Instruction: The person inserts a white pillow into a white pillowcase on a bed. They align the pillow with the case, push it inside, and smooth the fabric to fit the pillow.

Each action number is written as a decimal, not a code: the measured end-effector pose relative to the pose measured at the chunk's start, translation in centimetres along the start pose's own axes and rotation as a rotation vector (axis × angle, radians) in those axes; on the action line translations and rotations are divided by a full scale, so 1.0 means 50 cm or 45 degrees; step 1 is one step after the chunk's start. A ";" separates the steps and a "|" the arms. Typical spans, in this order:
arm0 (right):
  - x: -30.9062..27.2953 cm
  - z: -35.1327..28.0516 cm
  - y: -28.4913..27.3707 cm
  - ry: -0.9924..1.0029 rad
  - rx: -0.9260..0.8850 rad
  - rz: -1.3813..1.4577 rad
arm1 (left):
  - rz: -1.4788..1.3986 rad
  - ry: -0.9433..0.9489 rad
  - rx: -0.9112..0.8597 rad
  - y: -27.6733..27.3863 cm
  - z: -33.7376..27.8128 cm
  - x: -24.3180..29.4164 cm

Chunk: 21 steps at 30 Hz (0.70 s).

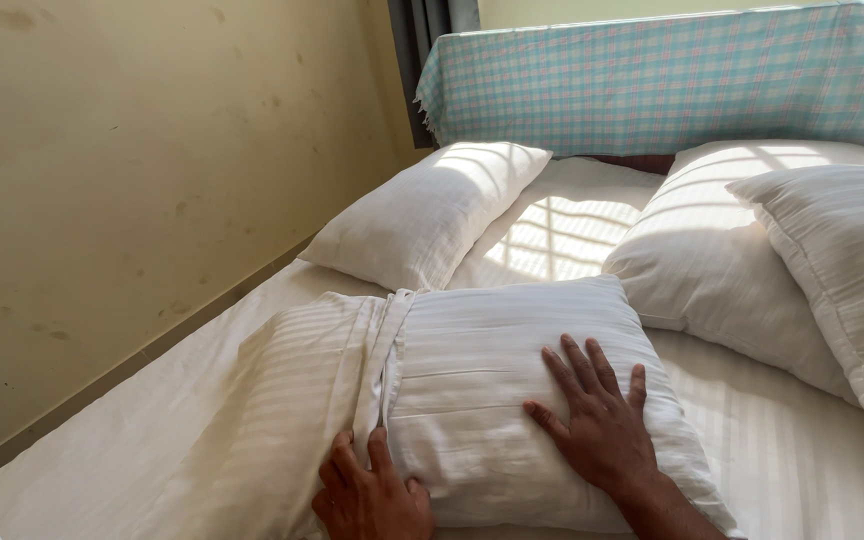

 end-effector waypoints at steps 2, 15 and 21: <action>-0.001 -0.002 0.000 -0.004 0.002 -0.015 | -0.025 0.013 0.037 -0.024 0.090 -0.001; 0.003 -0.008 -0.008 -0.083 0.103 0.006 | -0.056 -0.127 -0.004 -0.028 0.184 -0.059; 0.005 -0.016 -0.005 -0.105 0.173 -0.026 | -0.088 -0.196 -0.070 -0.028 0.240 -0.089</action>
Point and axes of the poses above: each hand's wrist, its own z-axis towards the middle knuckle, its own y-axis out of the palm, x = y × z, the point moved 4 cm from there along z, towards the middle knuckle, and after that the axes turned 11 degrees about y, right-handed, at the moved point
